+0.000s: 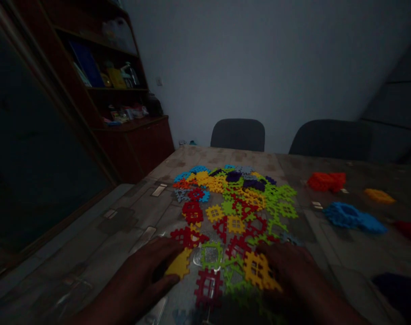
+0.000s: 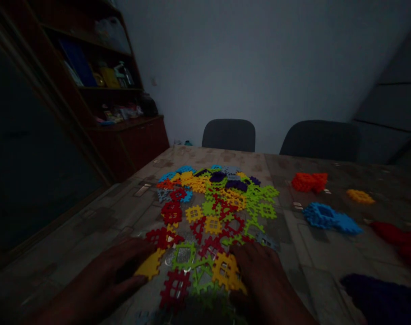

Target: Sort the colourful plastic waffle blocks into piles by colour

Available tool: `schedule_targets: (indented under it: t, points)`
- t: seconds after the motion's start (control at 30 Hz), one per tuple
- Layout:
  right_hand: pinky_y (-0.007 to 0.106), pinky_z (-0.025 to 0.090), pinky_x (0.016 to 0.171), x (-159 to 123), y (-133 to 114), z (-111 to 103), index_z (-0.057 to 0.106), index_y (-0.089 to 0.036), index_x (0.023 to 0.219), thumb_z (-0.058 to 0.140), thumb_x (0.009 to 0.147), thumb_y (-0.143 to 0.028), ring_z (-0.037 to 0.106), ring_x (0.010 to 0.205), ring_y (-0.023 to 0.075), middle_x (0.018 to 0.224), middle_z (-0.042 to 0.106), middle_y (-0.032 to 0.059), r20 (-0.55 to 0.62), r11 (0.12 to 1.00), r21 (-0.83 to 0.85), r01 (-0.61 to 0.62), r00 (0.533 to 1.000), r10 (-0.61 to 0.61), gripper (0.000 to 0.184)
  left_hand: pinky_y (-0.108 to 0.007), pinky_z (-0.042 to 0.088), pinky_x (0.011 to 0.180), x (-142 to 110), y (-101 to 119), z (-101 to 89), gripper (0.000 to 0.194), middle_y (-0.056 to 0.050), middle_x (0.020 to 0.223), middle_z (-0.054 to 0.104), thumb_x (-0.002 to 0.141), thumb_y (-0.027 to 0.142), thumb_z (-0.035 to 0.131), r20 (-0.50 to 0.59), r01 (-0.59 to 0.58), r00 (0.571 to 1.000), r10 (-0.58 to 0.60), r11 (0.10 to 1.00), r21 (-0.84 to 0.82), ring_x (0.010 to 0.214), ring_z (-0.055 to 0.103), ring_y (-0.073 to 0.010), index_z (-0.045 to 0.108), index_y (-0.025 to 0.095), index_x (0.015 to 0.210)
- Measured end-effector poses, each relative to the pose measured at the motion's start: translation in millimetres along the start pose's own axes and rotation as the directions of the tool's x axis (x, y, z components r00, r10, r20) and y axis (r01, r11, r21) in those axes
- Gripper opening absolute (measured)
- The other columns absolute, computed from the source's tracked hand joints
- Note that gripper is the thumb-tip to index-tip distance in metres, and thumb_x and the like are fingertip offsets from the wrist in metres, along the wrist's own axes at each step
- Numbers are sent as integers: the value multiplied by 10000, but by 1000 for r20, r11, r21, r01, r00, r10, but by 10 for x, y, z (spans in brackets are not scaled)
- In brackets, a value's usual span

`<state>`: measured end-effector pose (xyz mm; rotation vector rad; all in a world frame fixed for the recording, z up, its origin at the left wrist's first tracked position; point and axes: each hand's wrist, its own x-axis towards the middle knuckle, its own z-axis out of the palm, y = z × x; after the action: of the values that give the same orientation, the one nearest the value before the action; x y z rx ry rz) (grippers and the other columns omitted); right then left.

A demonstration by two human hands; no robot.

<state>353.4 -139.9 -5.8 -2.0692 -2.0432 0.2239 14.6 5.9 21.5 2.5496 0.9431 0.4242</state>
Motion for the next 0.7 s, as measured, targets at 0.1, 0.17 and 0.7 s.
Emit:
schedule_targets:
  t: [0.1,0.17,0.7]
  points:
    - [530,453,974,28,-53,-91,604,-241,1325,760,638,-175,598,1166,361,1290,662,124,11,999,51,-19,1000,18,708,-367,554,993,-72,-20,51,419,-18,1308,644,900,419,650,-47,-57,997,61,994,92,1160,629,-271,611,364,1314]
    - [519,447,990,46,-88,-107,589,-248,1337,766,655,-174,590,1189,353,1310,655,119,-4,998,68,-8,1000,8,708,-341,570,967,-95,-52,82,417,-13,1308,644,907,417,646,-74,-79,993,90,987,141,1143,642,-260,604,377,1321]
    - [540,429,988,48,-143,-27,539,-220,1361,856,624,-194,594,1163,371,1277,665,122,-56,992,111,59,997,-53,803,-342,598,920,-222,-267,204,528,1,1348,623,899,464,668,-80,-141,983,165,960,242,1152,655,-258,501,426,1399]
